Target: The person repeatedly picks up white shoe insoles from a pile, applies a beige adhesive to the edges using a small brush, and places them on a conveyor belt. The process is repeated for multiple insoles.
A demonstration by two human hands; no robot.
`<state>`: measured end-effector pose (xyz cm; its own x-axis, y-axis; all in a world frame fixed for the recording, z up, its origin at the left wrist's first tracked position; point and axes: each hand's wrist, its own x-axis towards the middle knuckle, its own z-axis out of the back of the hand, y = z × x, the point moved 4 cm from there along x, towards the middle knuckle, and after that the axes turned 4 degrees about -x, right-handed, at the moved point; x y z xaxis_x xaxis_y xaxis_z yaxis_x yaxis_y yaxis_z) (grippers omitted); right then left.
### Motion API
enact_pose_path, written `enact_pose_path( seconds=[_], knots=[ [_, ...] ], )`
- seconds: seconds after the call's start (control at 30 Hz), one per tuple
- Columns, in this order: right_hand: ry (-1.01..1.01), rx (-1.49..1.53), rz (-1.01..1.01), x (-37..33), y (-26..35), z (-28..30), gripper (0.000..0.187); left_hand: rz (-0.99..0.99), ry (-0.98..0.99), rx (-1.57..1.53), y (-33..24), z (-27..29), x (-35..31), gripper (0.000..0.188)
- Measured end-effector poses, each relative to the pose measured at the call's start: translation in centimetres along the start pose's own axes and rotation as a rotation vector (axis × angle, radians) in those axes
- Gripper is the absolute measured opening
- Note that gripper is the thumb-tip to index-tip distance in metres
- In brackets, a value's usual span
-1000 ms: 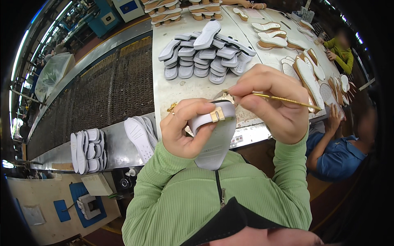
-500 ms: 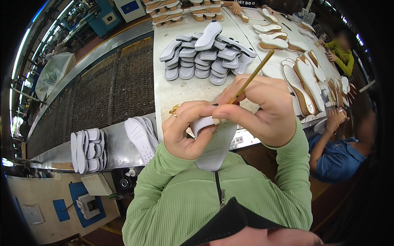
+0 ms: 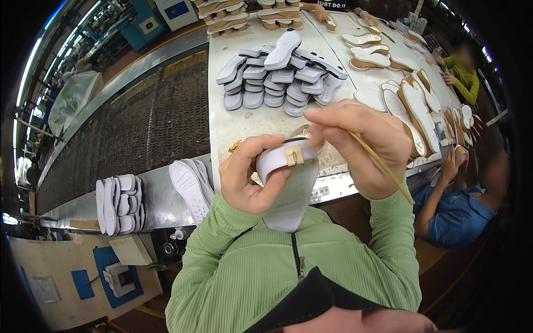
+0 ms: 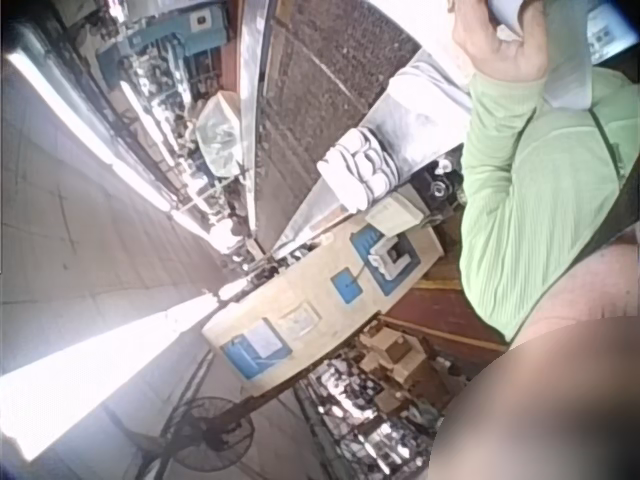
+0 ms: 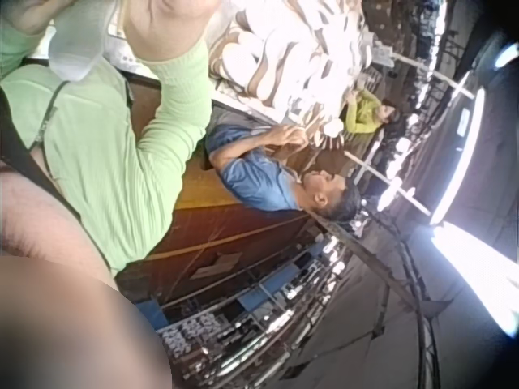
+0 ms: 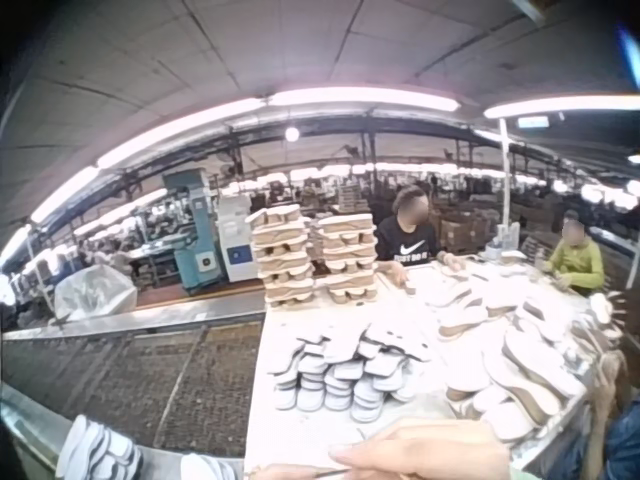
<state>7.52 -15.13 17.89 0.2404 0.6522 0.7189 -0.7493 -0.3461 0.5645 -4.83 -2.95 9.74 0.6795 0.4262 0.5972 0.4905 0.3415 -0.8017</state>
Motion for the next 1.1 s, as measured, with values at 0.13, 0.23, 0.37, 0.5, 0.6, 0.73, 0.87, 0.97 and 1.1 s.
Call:
enact_pose_path(
  seconds=[0.13, 0.23, 0.37, 0.5, 0.6, 0.73, 0.87, 0.97, 1.1],
  knots=[
    [-0.01, -0.143, 0.201, -0.5, -0.3, -1.2, 0.025, -0.016, -0.037, -0.006, 0.6, -0.3, 0.2, 0.044],
    [0.024, -0.087, 0.326, -1.6, 0.3, -1.3, 0.026, -0.006, 0.014, 0.074, 1.1, 0.1, 0.6, 0.049],
    [0.049, 0.035, 0.281, -3.0, 1.1, -0.7, 0.029, 0.053, 0.061, 0.204, 2.4, 1.5, 1.8, 0.051],
    [0.097, 0.074, 0.134, -3.4, 0.6, 0.1, 0.03, 0.281, 0.046, 0.335, 6.2, 4.4, 5.4, 0.038],
    [0.054, 0.052, 0.1, -3.6, 0.6, 0.7, 0.03, 0.318, 0.001, 0.431, 8.6, 6.1, 8.3, 0.028],
    [0.017, 0.037, 0.111, -3.9, 0.9, 1.3, 0.029, 0.336, -0.219, 0.33, 9.5, 8.1, 12.6, 0.025],
    [0.003, 0.024, 0.12, -3.9, 1.1, 1.4, 0.029, 0.315, -0.372, -0.138, 10.5, 8.4, 17.1, 0.043],
    [0.008, 0.019, 0.124, -3.9, 1.0, 1.3, 0.029, 0.317, -0.328, -0.214, 11.9, 8.5, 17.6, 0.051],
    [-0.044, 0.009, 0.098, -4.2, 0.6, 1.3, 0.028, 0.361, -0.224, -0.045, 14.7, 9.5, 13.0, 0.049]
  ],
)
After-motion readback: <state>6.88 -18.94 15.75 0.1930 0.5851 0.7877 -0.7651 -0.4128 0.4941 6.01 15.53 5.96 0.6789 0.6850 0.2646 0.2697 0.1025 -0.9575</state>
